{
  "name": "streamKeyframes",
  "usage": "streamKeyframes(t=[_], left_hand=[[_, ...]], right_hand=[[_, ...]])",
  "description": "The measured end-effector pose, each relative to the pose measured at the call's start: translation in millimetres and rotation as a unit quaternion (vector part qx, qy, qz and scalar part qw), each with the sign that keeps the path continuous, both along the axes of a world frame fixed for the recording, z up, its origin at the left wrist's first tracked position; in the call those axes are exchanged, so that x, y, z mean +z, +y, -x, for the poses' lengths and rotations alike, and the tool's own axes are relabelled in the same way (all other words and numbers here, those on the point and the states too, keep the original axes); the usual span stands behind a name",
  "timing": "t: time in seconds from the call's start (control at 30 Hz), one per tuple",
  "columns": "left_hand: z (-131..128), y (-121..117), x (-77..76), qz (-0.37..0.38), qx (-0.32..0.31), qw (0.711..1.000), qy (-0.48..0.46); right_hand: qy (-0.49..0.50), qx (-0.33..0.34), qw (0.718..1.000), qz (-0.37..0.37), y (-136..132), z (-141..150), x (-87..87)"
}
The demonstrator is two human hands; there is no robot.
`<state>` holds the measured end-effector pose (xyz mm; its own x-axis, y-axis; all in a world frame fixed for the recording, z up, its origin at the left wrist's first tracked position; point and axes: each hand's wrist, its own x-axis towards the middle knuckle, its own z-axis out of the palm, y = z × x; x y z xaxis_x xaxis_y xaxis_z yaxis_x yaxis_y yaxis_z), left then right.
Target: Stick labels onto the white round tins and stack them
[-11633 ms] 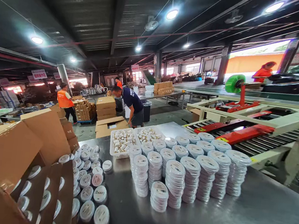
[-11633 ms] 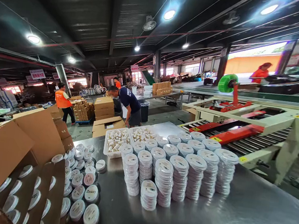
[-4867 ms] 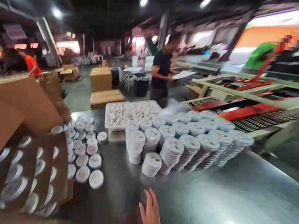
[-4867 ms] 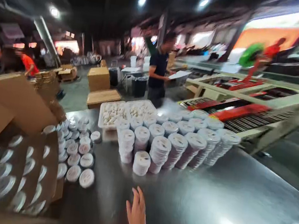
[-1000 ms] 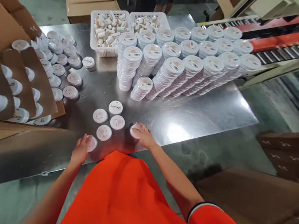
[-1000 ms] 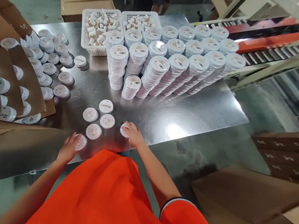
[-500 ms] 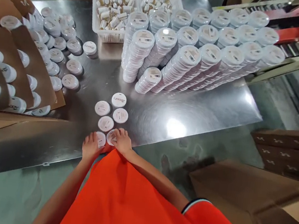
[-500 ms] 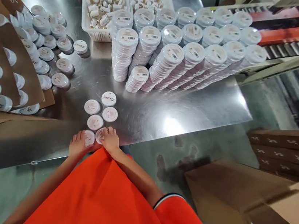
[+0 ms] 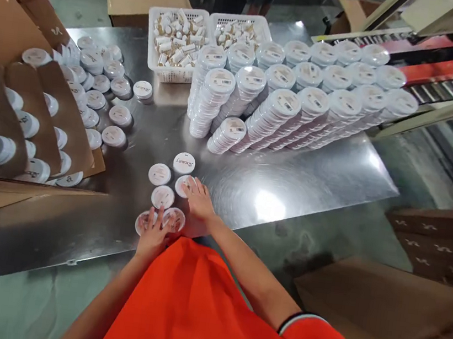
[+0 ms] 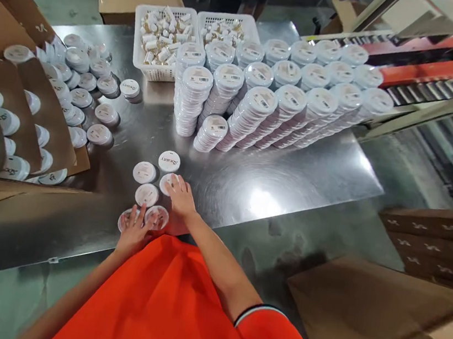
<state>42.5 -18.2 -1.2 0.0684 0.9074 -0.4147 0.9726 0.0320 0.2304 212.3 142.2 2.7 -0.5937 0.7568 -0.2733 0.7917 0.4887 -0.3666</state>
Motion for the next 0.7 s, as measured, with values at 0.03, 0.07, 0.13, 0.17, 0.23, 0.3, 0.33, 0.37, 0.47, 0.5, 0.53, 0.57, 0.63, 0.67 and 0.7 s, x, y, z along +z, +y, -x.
streamKeyframes(t=[0.03, 0.07, 0.13, 0.17, 0.23, 0.3, 0.33, 0.37, 0.47, 0.5, 0.53, 0.57, 0.63, 0.67, 0.7], left_hand=[[-1.4, -1.5, -2.3, -0.001, -0.009, 1.000, 0.001], [-1.8, -3.4, -4.3, -0.002, -0.013, 1.000, 0.005], [0.6, -8.1, -7.6, -0.003, -0.007, 1.000, 0.014], [2.8, -10.7, -8.8, -0.005, -0.001, 1.000, 0.016], [7.6, -15.5, -10.5, -0.011, 0.010, 1.000, 0.017], [11.3, -18.8, -11.0, -0.014, 0.015, 1.000, 0.019], [12.4, -19.7, -10.8, -0.014, 0.015, 1.000, 0.022], [13.0, -20.0, -10.5, -0.014, 0.015, 0.999, 0.025], [13.4, -19.4, -9.4, -0.006, 0.017, 0.999, 0.036], [13.7, -19.3, -9.2, -0.006, 0.019, 0.999, 0.039], [14.5, -19.6, -9.2, -0.007, 0.019, 0.999, 0.040], [15.7, -20.3, -9.2, -0.009, 0.018, 0.999, 0.041], [19.2, -22.8, -9.5, -0.014, 0.012, 0.999, 0.041], [21.3, -24.3, -9.7, -0.017, 0.010, 0.999, 0.042], [23.4, -26.0, -10.0, -0.019, 0.011, 0.999, 0.043]], right_hand=[[-0.008, 0.026, 1.000, 0.007, 5.7, -2.6, -2.6], [-0.017, 0.039, 0.999, 0.017, 8.4, -6.2, -5.3], [-0.032, 0.028, 0.999, 0.029, 4.5, -17.5, -10.0], [-0.035, 0.011, 0.999, 0.031, -1.5, -24.6, -11.8], [-0.034, -0.028, 0.998, 0.033, -18.3, -38.8, -14.3], [-0.024, -0.058, 0.997, 0.038, -36.0, -48.6, -16.1], [-0.014, -0.062, 0.997, 0.041, -43.5, -50.9, -17.0], [-0.001, -0.056, 0.998, 0.042, -49.6, -51.5, -18.1], [0.052, 0.026, 0.997, 0.046, -59.2, -47.2, -21.3], [0.070, 0.062, 0.994, 0.049, -60.0, -45.1, -22.1], [0.086, 0.093, 0.991, 0.051, -59.7, -43.2, -22.6], [0.100, 0.117, 0.987, 0.053, -58.7, -41.6, -23.0], [0.118, 0.148, 0.980, 0.055, -55.2, -38.9, -23.6], [0.122, 0.159, 0.978, 0.056, -53.0, -37.7, -23.9], [0.123, 0.170, 0.976, 0.058, -50.8, -36.4, -24.1]])
